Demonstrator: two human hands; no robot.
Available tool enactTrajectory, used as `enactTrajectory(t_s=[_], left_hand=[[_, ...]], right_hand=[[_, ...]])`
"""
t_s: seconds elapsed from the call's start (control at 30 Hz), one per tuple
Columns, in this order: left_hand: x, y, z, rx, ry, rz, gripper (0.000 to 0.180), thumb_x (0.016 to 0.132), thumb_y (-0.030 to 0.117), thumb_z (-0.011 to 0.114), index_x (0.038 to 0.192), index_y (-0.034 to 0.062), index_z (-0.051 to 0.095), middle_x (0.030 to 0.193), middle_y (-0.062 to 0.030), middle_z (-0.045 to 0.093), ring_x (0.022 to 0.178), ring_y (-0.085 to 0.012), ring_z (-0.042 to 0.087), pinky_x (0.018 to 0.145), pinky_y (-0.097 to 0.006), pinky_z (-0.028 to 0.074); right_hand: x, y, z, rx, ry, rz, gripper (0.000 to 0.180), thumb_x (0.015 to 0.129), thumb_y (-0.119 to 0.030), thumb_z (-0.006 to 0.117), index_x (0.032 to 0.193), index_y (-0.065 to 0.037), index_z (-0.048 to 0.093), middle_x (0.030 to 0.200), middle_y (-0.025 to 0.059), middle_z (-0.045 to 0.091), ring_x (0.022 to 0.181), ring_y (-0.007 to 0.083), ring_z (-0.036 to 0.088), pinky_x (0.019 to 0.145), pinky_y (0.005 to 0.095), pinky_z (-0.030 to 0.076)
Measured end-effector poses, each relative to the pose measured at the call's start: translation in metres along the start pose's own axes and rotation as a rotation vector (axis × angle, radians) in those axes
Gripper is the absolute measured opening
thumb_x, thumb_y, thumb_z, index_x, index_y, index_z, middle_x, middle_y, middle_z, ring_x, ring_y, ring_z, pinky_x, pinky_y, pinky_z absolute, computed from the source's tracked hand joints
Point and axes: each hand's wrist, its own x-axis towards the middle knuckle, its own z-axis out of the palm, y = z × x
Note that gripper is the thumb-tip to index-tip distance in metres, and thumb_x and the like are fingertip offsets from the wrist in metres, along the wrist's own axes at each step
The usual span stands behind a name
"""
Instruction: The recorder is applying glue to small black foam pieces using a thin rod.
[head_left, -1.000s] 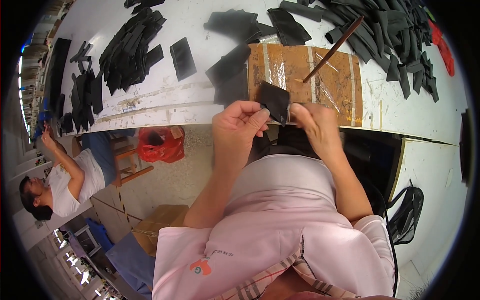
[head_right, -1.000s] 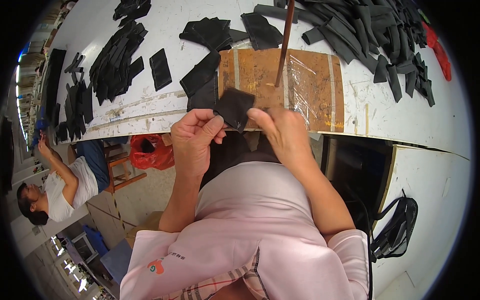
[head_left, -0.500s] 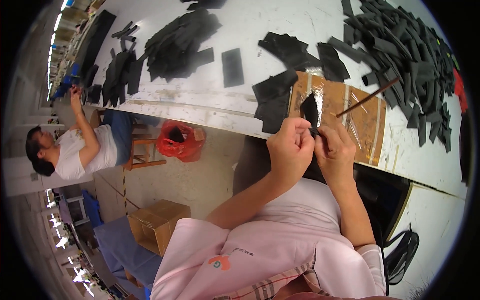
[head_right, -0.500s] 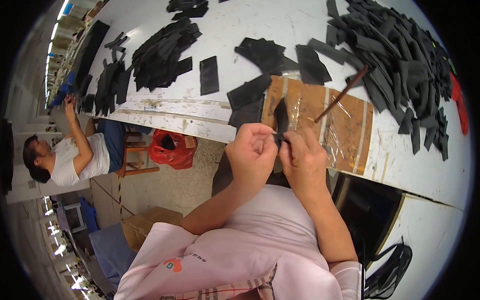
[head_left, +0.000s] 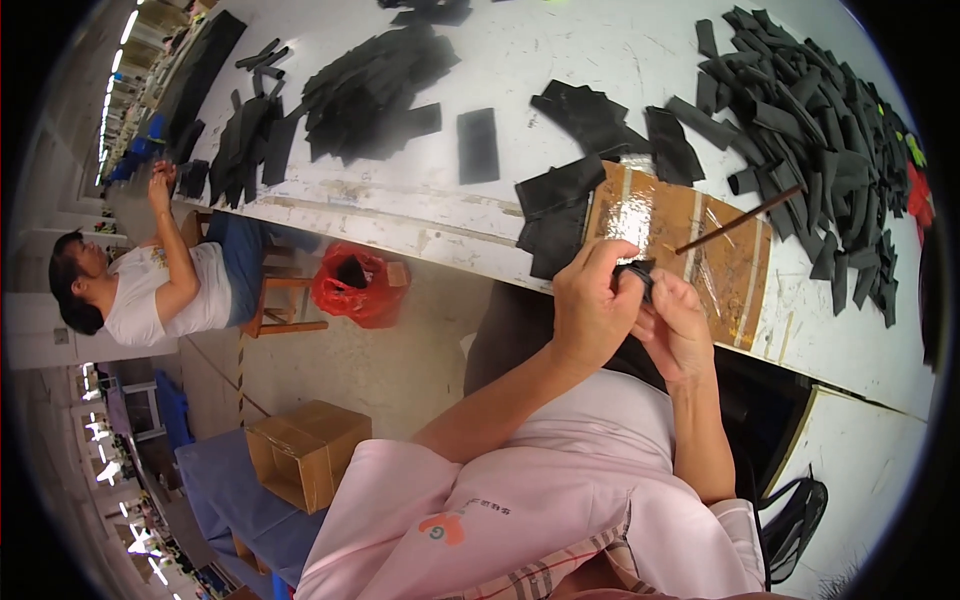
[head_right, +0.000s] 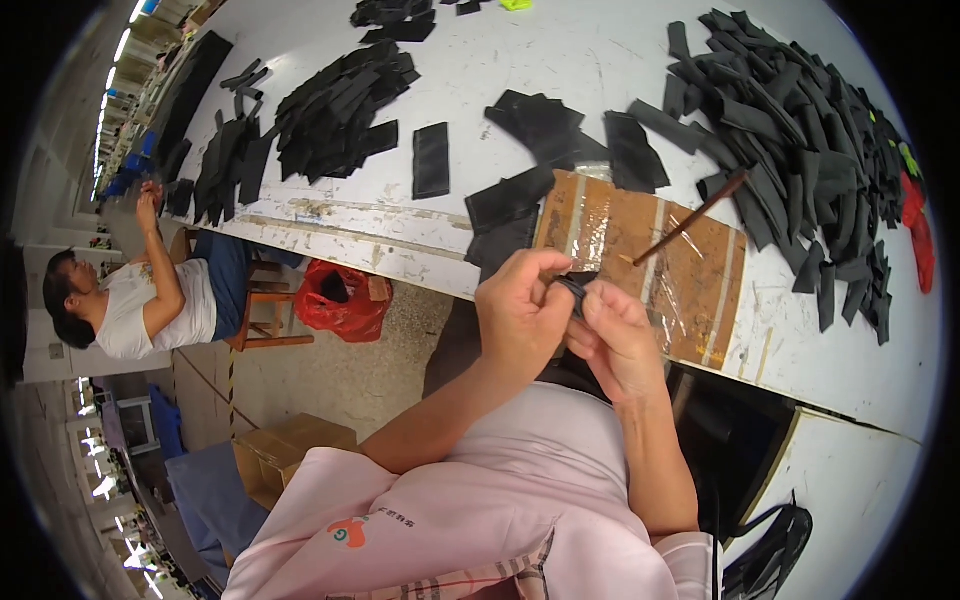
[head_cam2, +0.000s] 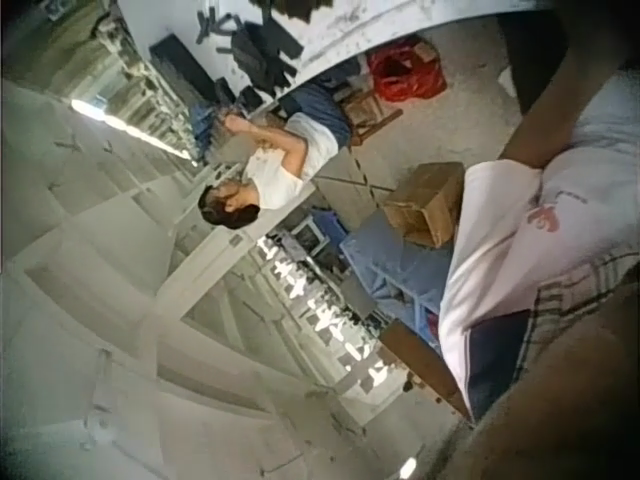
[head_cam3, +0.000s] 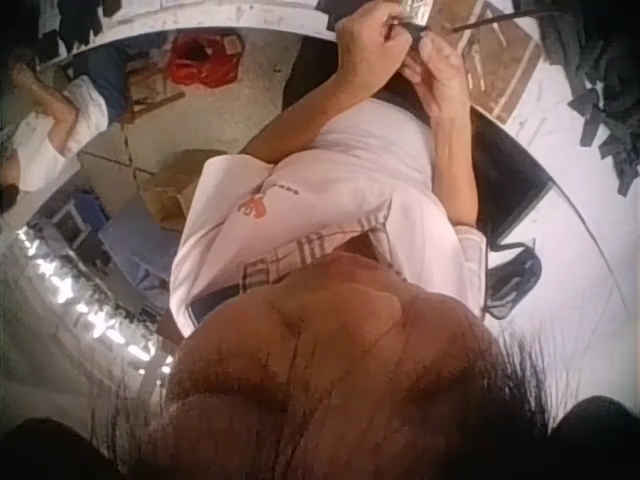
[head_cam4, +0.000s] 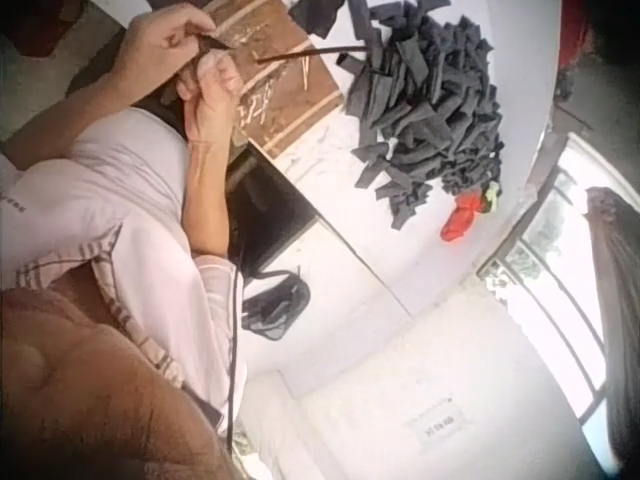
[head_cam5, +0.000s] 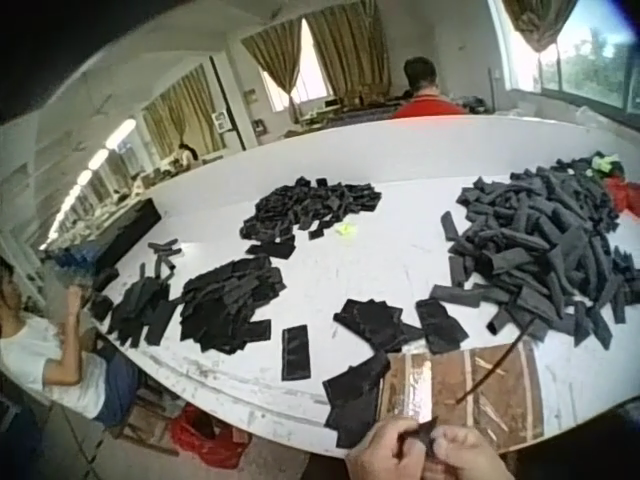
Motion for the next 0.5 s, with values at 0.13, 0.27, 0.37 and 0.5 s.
enactTrajectory(t_s=[0.13,0.27,0.37,0.5], left_hand=[[0.005,-0.001,-0.011,-0.684,-0.236,-0.653,0.019,0.069,-0.009,0.049,0.087,-0.0017,0.051,0.073,-0.0073,0.058,0.050,-0.0048,0.048,0.038,-0.017,0.033],[-0.001,0.005,-0.019,-1.250,-0.533,-0.889,0.033,0.069,-0.009,0.050,0.101,-0.0024,0.047,0.084,-0.0075,0.057,0.058,-0.0036,0.049,0.042,-0.015,0.033],[0.002,0.023,-0.026,-1.294,-0.705,-0.818,0.040,0.070,-0.009,0.050,0.109,-0.0028,0.044,0.088,-0.0069,0.056,0.064,-0.0026,0.049,0.045,-0.014,0.033],[0.001,0.041,-0.010,-0.238,-0.392,-0.292,0.023,0.074,-0.003,0.056,0.097,-0.0005,0.053,0.079,-0.0021,0.051,0.059,-0.0036,0.043,0.051,-0.017,0.036]], right_hand=[[0.000,0.000,-0.013,-0.285,0.107,-0.126,0.018,0.079,-0.020,0.059,0.070,-0.007,0.051,0.060,-0.0025,0.044,0.052,0.0060,0.037,0.047,0.0180,0.031],[-0.008,-0.007,-0.014,-0.236,0.089,-0.161,0.018,0.079,-0.021,0.060,0.072,-0.006,0.052,0.069,-0.0029,0.047,0.058,0.0052,0.040,0.051,0.0158,0.032],[-0.015,-0.012,-0.002,-0.148,0.000,-0.212,0.017,0.077,-0.020,0.061,0.072,-0.006,0.053,0.079,-0.0006,0.049,0.062,0.0042,0.040,0.054,0.0151,0.032],[-0.013,-0.022,-0.008,-0.369,0.026,-0.423,0.010,0.079,-0.011,0.056,0.073,-0.004,0.052,0.086,0.0029,0.050,0.067,0.0053,0.043,0.058,0.0169,0.035]])
